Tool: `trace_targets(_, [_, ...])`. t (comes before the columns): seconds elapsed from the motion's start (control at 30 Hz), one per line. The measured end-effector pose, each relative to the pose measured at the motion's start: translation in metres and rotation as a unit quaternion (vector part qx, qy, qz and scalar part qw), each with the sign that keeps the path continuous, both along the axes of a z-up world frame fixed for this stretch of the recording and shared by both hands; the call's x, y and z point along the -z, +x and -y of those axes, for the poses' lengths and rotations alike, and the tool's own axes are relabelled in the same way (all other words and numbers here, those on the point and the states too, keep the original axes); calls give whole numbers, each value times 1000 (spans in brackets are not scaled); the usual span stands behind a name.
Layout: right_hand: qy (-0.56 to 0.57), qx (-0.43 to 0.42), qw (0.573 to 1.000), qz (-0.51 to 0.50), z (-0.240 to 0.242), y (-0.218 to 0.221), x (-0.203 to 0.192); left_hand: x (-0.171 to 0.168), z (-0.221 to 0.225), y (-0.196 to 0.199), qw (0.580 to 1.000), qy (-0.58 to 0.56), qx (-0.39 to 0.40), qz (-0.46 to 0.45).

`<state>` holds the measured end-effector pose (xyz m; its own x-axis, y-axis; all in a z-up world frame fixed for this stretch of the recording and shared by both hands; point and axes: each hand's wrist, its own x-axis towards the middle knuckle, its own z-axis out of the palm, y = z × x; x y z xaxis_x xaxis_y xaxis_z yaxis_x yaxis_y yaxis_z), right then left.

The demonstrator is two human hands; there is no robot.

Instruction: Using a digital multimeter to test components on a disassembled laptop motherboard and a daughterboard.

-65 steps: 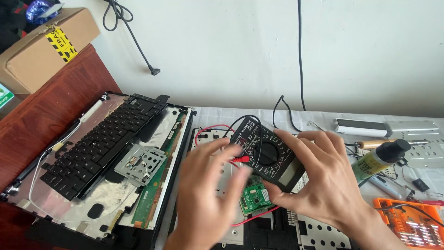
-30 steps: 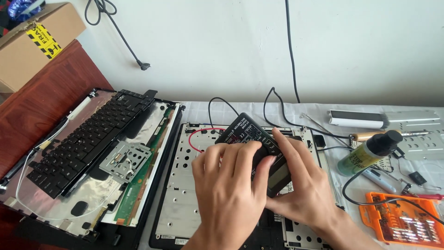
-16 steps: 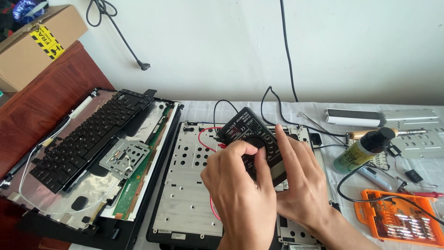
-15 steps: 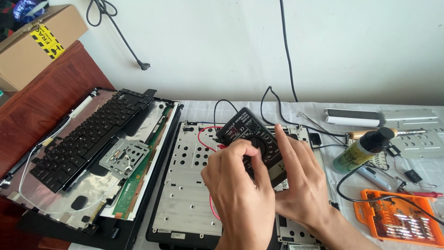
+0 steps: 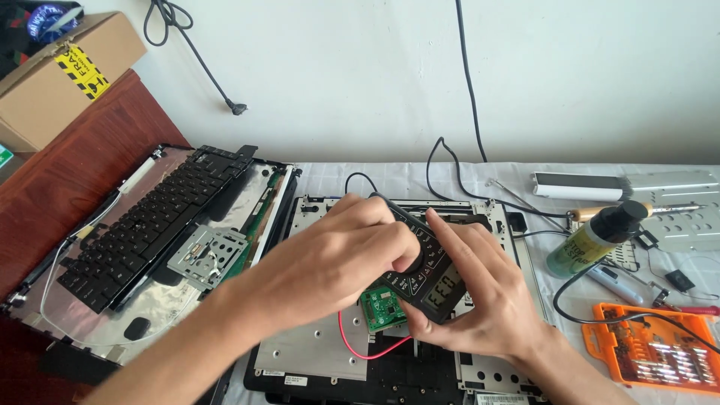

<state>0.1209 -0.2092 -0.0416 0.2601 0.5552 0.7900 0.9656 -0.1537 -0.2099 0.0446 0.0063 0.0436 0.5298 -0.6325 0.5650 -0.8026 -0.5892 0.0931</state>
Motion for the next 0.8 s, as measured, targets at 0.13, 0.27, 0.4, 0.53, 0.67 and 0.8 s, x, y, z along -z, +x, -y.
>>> trace_targets(0.13, [2,-6,1000,15,-2,3,0,-2,-9,11,997,76,19,12])
trace_targets(0.27, [-6,-11,1000,5,-1,3,1,-1,-13,22,993,110,46,14])
trace_targets(0.4, [1,6,1000,19,-2,3,-2,-5,-20,19,987,-23,9,-162])
trace_targets(0.53, [13,22,1000,0,3,2,-9,-17,-23,-8,961,-163,-67,-213])
trace_targets(0.67, [-33,-31,997,-63,6,4,0,3,-18,-16,988,-21,-101,-112])
trace_targets(0.8, [-85,-49,986,-136,2,10,1,23,-19,-11,980,107,-170,0])
